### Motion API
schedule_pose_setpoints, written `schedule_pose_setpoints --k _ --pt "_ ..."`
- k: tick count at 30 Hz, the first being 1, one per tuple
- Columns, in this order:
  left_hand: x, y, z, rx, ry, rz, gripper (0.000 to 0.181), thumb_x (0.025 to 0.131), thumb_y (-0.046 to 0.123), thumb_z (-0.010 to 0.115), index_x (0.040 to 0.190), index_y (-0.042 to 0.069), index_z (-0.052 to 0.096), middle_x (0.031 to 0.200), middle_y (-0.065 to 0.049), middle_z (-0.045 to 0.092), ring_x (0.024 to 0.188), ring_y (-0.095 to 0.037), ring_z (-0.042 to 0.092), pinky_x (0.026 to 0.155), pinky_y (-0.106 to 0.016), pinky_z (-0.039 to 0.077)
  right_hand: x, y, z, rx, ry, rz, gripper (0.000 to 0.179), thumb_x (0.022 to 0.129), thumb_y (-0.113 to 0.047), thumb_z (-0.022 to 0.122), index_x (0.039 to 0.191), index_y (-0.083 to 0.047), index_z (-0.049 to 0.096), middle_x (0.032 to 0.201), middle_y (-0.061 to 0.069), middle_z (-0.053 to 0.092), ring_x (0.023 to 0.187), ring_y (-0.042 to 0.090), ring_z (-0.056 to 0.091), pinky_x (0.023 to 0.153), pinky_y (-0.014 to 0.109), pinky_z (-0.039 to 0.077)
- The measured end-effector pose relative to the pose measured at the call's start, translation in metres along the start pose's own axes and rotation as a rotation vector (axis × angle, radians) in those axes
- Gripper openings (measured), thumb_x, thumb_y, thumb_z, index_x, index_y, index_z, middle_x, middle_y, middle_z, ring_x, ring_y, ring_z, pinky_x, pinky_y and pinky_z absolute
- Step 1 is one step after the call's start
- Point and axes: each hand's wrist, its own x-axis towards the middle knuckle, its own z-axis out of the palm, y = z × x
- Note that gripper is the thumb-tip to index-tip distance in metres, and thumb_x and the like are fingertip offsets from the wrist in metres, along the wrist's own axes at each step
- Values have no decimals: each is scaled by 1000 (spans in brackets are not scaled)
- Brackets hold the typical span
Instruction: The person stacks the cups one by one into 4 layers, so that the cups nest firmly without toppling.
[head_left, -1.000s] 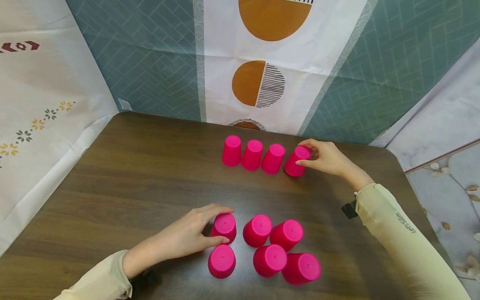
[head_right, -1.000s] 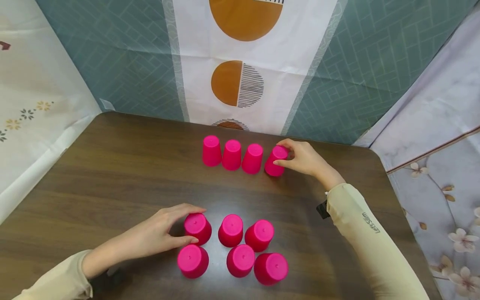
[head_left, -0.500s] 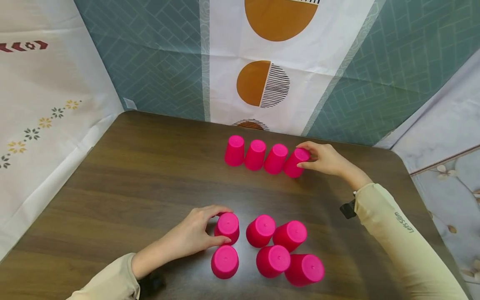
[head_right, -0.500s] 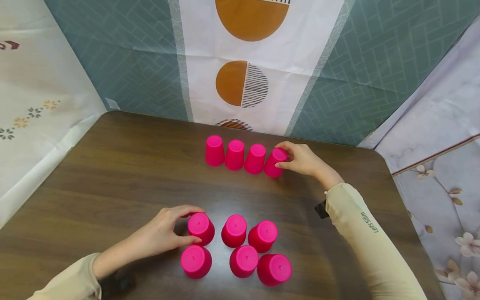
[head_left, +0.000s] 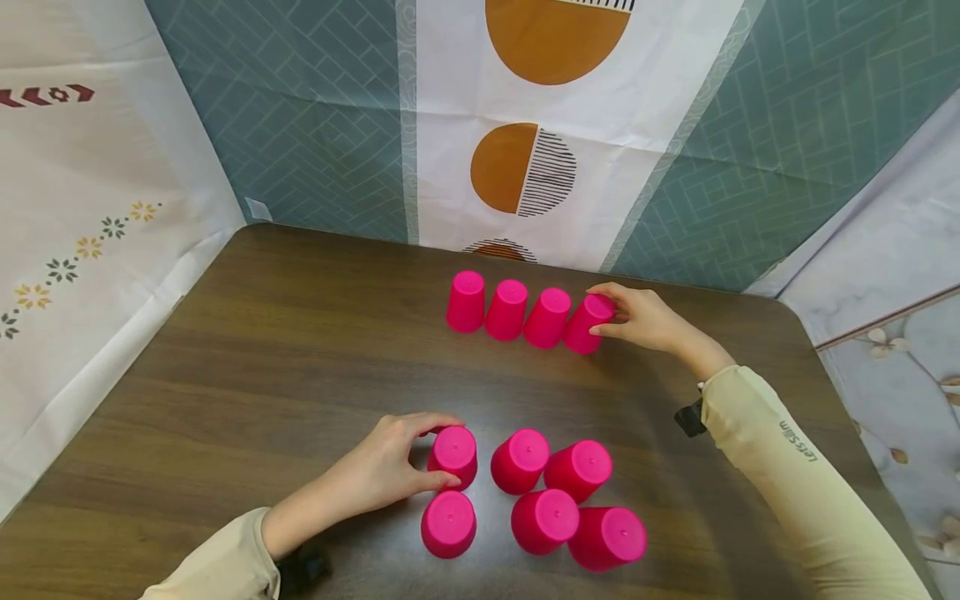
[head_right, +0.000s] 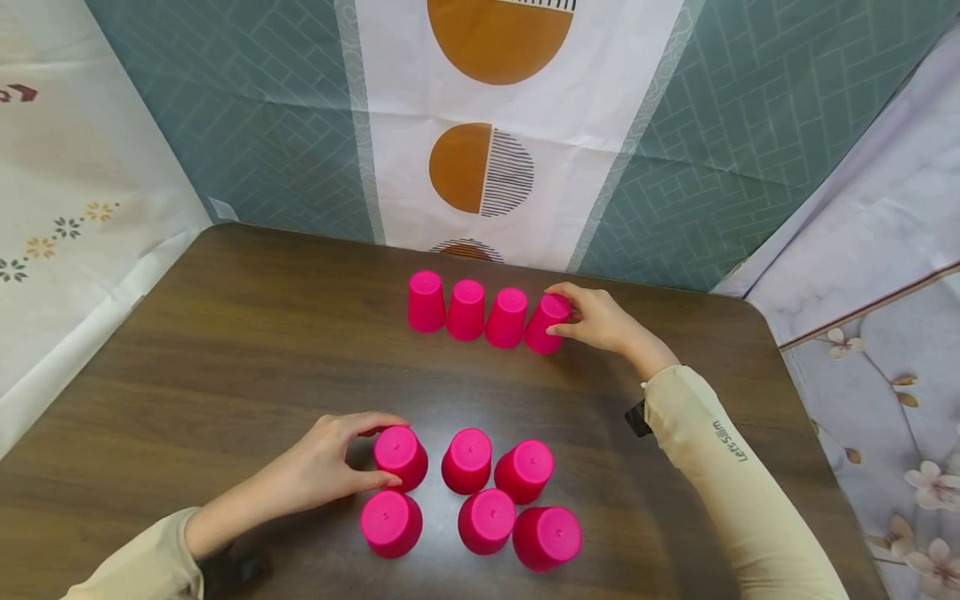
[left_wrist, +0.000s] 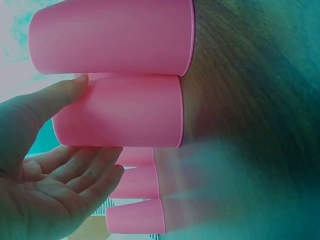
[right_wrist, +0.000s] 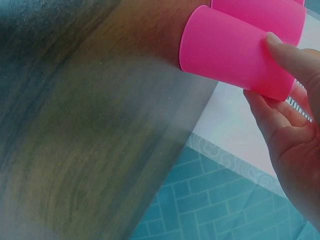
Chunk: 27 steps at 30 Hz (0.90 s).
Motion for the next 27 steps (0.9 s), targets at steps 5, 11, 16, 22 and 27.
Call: schedule_pose_setpoints --k 5,11,16,22,27 --pt "0 0 0 9 2 -13 50 70 25 82 115 15 63 103 7 67 95 -12 63 82 -37 53 0 1 3 -11 13 6 64 76 -9 76 132 -2 46 107 16 64 99 29 63 85 41 51" --pt "-2 -1 0 20 2 -36 53 70 31 82 117 15 63 102 9 67 95 -12 63 81 -37 53 -9 3 6 -66 49 -10 70 78 -17 76 136 -2 40 125 17 54 113 34 55 95 48 44" --pt "0 0 -10 10 -8 -27 50 71 38 80 114 21 63 97 17 65 94 -6 62 81 -35 52 -27 3 7 -126 117 -28 66 81 -21 73 135 -1 42 133 17 48 124 36 44 101 53 35" --pt "10 1 -30 49 47 44 51 71 39 80 116 22 62 100 16 65 94 -5 61 82 -35 52 -51 -9 10 -119 164 -62 60 82 -21 72 133 -4 46 134 14 48 125 34 43 101 53 34" --pt "23 -1 -45 72 86 44 55 70 38 81 118 19 62 104 12 66 96 -8 62 83 -35 51 -68 -28 18 -113 185 -131 56 80 -17 74 130 -7 51 129 8 53 121 27 49 98 48 39"
